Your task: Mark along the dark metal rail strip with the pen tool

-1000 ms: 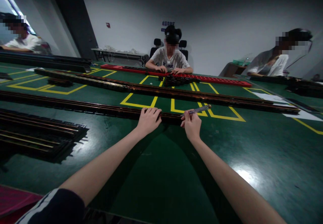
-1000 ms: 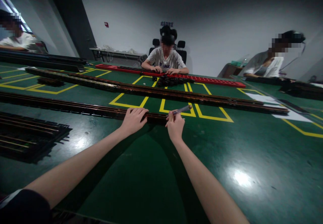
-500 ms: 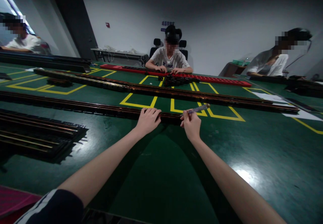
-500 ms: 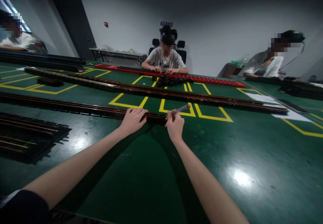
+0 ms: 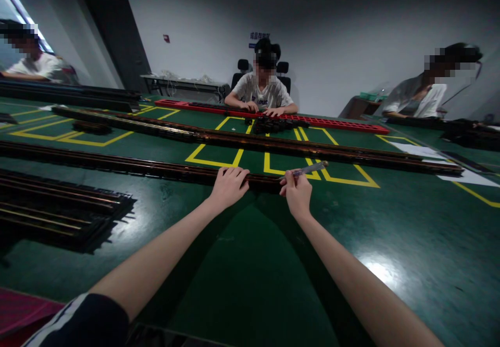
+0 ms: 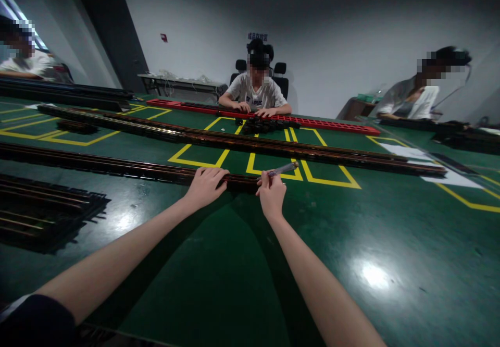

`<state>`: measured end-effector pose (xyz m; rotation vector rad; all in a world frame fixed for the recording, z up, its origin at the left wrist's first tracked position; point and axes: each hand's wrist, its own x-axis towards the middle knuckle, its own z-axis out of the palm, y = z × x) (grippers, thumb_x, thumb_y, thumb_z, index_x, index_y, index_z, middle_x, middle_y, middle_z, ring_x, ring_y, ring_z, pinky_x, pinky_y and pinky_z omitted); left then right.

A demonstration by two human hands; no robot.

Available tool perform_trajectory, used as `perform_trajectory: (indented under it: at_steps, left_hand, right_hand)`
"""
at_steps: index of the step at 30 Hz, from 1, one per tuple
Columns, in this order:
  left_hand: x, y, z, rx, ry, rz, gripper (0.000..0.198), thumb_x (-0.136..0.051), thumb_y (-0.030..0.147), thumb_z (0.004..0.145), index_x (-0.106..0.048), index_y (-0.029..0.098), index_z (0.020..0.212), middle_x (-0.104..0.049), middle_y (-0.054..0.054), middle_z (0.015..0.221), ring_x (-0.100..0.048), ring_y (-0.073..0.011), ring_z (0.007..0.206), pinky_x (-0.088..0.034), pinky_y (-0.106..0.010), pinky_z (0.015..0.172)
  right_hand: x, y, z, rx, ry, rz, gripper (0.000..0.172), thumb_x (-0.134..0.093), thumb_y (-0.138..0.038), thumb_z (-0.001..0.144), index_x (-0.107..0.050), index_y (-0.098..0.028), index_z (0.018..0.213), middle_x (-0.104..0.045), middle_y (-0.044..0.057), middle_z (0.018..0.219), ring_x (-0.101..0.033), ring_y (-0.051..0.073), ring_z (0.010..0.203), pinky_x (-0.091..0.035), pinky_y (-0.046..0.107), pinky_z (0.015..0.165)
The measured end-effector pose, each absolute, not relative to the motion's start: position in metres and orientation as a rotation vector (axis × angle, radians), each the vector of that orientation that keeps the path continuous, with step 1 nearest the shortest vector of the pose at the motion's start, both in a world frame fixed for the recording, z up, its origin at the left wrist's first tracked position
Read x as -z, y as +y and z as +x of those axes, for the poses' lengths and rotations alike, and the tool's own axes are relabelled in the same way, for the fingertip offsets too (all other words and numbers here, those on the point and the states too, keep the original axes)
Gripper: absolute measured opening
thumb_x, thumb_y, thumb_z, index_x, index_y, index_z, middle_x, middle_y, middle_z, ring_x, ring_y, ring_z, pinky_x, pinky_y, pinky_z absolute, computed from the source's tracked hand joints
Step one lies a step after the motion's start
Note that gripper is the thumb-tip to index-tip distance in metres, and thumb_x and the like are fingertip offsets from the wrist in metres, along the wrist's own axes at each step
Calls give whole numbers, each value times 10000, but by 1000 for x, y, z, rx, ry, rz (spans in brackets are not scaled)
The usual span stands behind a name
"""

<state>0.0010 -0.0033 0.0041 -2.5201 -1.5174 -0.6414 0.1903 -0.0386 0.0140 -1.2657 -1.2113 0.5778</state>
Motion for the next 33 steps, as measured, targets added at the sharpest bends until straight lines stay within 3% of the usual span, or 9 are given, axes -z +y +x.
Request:
perform_trajectory:
  at_steps: [17,33]
  left_hand:
    - [-5,-4,1,668,-1504,-2530,366,-392,371,899,-564,206,1177,-604,-69,1195,-537,-211,1117,-331,-442,1030]
    - [-4,-4,3,645,-1512,-2510,372,-334,309,915,-560,198,1189,-596,-78,1217,-524,-217,1133,-333,-438,1011]
  right_hand:
    - [-13,-38,191,-600,-1256,-1233,588,-438,-709,748,-470,-129,839,-552,10,685,-500,46,437,-403,158,385]
    - [-12,-38,190,-559,-1208,-1238,531,-449,-661,784,-459,-132,830,-543,2,664,-494,49,423,-395,157,382]
